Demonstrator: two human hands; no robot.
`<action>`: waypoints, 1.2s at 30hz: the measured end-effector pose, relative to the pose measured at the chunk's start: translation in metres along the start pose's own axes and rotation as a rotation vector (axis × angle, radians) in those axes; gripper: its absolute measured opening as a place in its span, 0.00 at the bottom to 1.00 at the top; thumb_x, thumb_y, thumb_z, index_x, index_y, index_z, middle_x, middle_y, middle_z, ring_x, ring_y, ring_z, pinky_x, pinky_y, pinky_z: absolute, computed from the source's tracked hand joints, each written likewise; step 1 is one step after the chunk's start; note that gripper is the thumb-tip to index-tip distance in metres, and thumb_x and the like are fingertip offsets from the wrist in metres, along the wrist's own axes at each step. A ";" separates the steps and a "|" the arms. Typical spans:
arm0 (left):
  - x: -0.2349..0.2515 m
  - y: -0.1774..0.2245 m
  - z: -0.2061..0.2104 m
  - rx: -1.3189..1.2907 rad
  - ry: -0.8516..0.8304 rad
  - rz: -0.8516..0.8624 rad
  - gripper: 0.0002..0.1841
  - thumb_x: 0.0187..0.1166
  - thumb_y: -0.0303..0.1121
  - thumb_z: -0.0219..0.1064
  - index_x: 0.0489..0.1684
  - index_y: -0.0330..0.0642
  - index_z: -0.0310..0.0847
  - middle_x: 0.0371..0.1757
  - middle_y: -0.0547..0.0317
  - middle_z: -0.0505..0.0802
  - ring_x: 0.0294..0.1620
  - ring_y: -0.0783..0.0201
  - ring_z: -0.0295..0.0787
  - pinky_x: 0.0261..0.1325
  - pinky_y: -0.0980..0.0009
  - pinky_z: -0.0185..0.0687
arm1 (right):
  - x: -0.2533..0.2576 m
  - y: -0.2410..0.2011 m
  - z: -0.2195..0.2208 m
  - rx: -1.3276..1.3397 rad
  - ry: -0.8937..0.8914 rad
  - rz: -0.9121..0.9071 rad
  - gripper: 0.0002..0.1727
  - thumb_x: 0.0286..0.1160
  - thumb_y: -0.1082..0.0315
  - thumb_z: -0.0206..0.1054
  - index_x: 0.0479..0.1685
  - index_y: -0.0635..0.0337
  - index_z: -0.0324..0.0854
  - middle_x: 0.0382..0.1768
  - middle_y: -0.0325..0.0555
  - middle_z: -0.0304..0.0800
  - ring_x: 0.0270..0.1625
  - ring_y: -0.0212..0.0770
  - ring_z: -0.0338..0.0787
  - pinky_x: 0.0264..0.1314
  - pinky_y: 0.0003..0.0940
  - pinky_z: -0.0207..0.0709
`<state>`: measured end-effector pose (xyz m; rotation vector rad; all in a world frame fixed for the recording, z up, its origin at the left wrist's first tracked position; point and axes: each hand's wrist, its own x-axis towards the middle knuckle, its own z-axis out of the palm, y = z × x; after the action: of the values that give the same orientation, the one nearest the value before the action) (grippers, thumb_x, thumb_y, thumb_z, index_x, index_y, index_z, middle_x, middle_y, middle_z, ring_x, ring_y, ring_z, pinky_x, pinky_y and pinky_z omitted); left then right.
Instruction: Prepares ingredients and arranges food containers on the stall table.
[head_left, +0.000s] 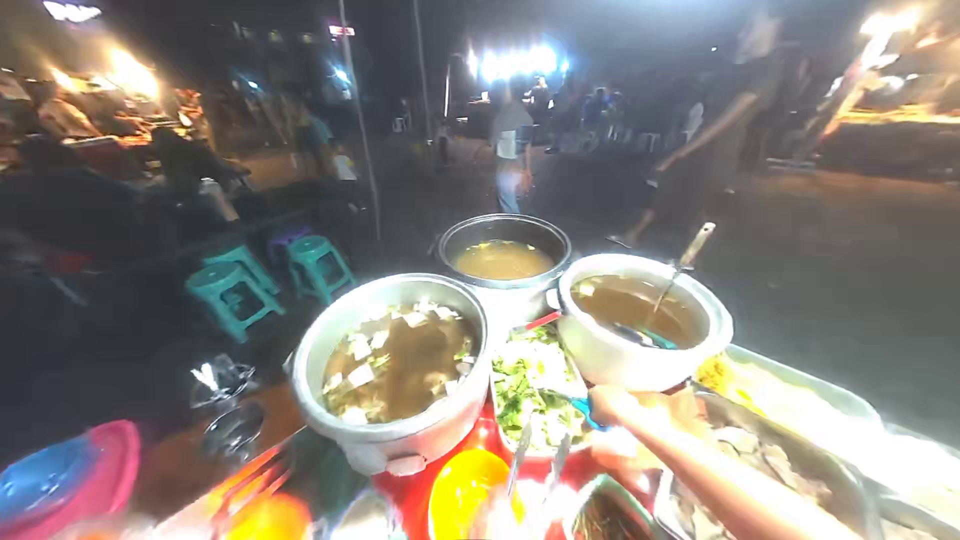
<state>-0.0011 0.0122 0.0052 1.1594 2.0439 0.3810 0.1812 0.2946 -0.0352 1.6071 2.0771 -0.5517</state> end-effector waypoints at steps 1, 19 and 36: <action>0.009 0.008 -0.004 0.061 0.007 -0.013 0.40 0.72 0.63 0.67 0.71 0.36 0.78 0.56 0.39 0.92 0.60 0.42 0.91 0.63 0.40 0.83 | 0.003 0.003 0.000 -0.007 -0.030 -0.002 0.38 0.59 0.44 0.80 0.62 0.66 0.84 0.64 0.69 0.86 0.69 0.70 0.85 0.63 0.77 0.75; 0.123 0.064 -0.013 0.479 -0.099 -0.048 0.31 0.78 0.42 0.67 0.76 0.29 0.72 0.73 0.37 0.84 0.73 0.42 0.83 0.73 0.47 0.80 | -0.020 -0.075 -0.040 -0.532 0.133 -0.015 0.31 0.78 0.82 0.54 0.82 0.84 0.57 0.79 0.80 0.66 0.82 0.70 0.70 0.84 0.62 0.60; 0.144 0.046 -0.038 0.354 -0.111 -0.023 0.43 0.70 0.64 0.68 0.71 0.32 0.77 0.69 0.41 0.87 0.70 0.46 0.86 0.71 0.47 0.81 | -0.057 -0.010 -0.034 -0.211 -0.015 0.150 0.18 0.71 0.72 0.68 0.59 0.71 0.82 0.61 0.68 0.87 0.65 0.69 0.87 0.57 0.67 0.82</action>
<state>-0.0454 0.1609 -0.0085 1.3304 2.0758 -0.0615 0.1806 0.2663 0.0261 1.6117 1.9132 -0.2827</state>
